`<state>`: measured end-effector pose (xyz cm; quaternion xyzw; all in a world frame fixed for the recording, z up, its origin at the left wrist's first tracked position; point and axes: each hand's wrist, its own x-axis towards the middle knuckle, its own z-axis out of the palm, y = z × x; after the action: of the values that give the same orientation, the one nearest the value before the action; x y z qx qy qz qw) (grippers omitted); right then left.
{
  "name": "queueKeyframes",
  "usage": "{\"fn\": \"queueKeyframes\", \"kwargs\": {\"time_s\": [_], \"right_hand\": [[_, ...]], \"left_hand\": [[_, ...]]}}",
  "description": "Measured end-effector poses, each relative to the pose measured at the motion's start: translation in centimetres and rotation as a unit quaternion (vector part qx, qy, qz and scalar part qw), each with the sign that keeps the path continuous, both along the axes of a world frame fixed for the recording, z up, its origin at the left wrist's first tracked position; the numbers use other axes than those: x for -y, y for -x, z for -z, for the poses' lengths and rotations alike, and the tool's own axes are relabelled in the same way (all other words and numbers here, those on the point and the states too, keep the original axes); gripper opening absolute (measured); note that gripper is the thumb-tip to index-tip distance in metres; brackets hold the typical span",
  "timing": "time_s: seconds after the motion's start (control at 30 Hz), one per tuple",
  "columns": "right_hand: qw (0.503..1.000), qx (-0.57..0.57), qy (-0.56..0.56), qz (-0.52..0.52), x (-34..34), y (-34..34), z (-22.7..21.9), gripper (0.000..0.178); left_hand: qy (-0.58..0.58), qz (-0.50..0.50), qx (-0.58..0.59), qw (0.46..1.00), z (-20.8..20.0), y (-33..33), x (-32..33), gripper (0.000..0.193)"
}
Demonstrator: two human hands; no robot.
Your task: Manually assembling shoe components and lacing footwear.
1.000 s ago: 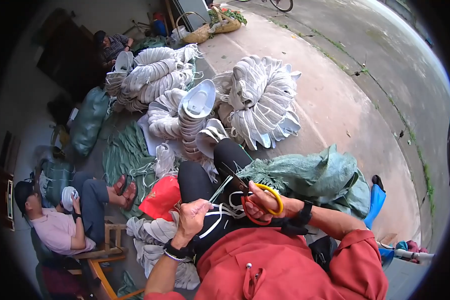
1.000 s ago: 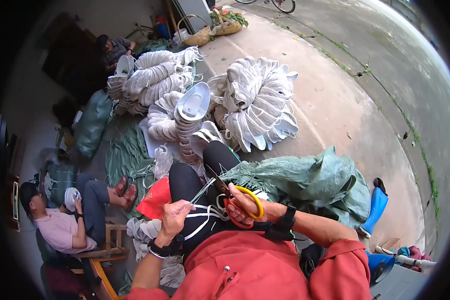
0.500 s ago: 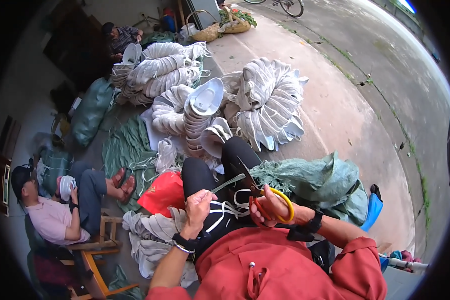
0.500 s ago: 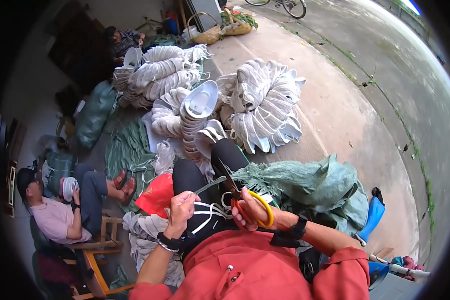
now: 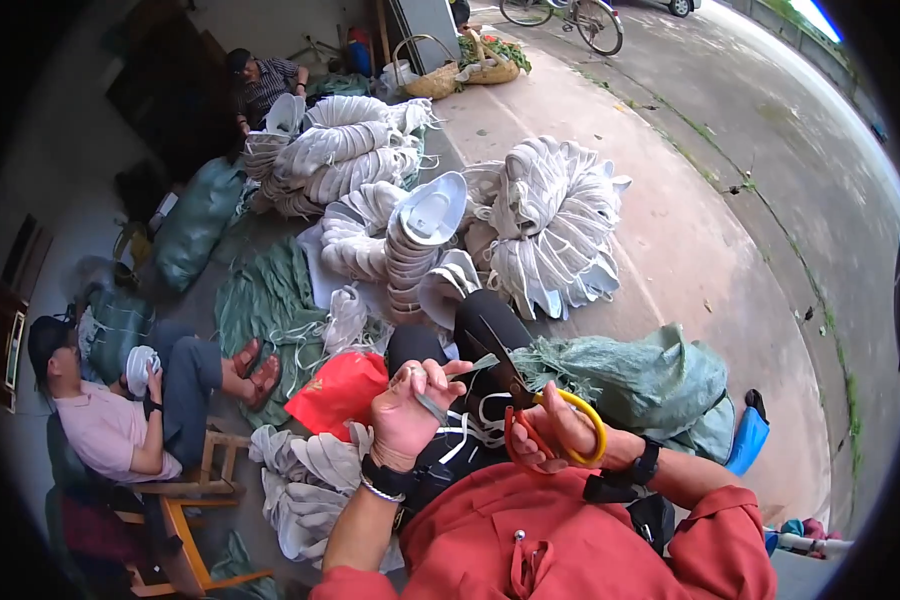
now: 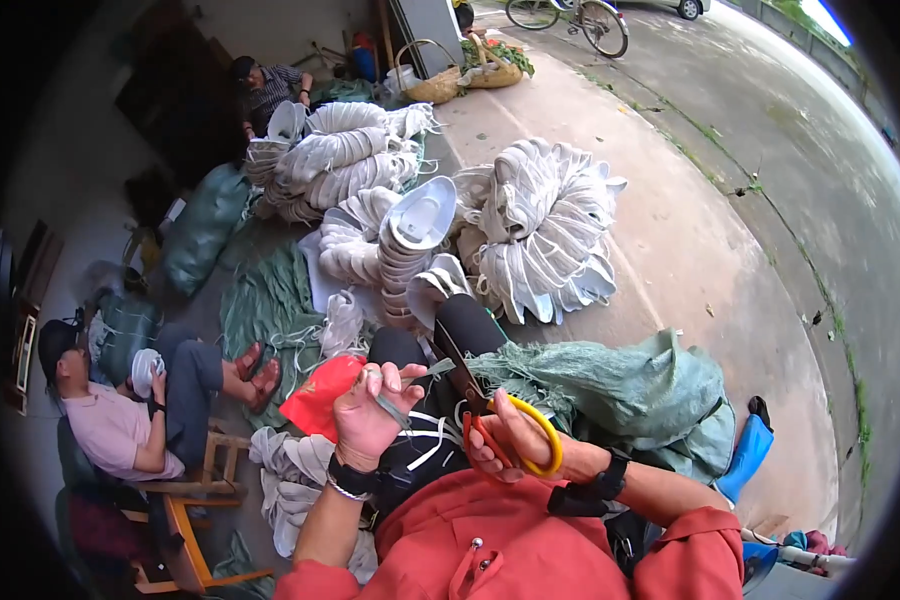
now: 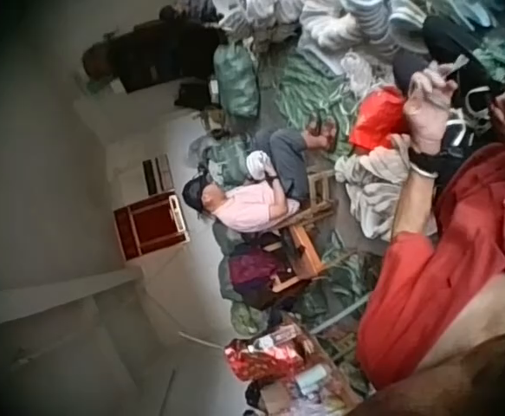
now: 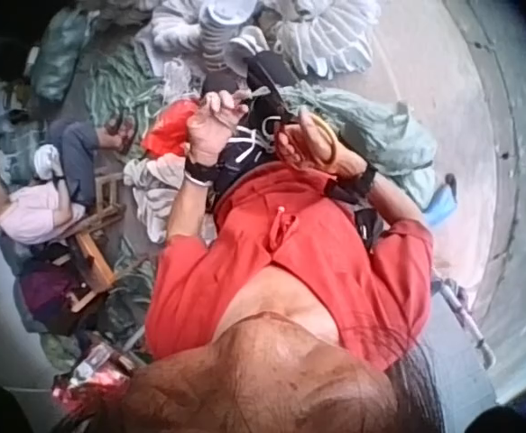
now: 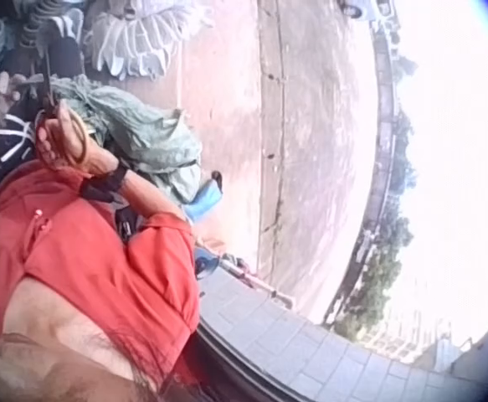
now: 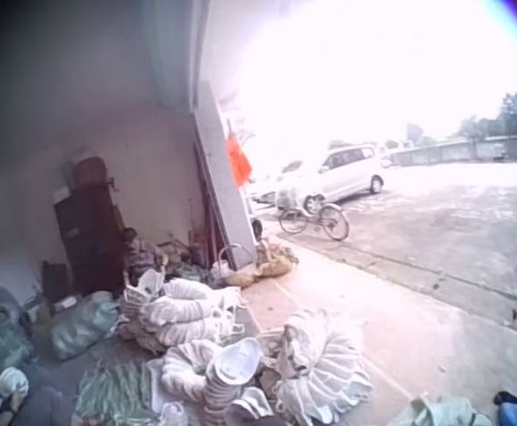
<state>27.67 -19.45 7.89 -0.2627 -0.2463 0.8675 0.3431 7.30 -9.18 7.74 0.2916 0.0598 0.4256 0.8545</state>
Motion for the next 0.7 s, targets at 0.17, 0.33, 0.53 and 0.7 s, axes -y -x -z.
{"fn": "queueKeyframes", "kwargs": {"time_s": [0.17,0.33,0.53,0.7], "right_hand": [[0.994,0.076,-0.073,-0.004,0.3,0.9,0.8,0.062],[0.991,0.118,-0.046,-0.038,0.5,0.7,-0.1,0.066],[0.995,0.068,-0.038,-0.058,0.8,0.2,-0.3,0.073],[0.996,0.045,-0.04,-0.063,0.8,-0.1,-0.7,0.087]], "left_hand": [[0.152,-0.039,-0.135,0.978,1.9,0.6,-0.6,0.024],[0.208,0.034,-0.14,0.968,3.2,-0.1,-0.9,0.019],[0.185,0.119,-0.072,0.973,3.2,-2.2,-0.1,0.021],[0.152,0.158,-0.05,0.974,3.2,-1.8,-0.2,0.018]]}}
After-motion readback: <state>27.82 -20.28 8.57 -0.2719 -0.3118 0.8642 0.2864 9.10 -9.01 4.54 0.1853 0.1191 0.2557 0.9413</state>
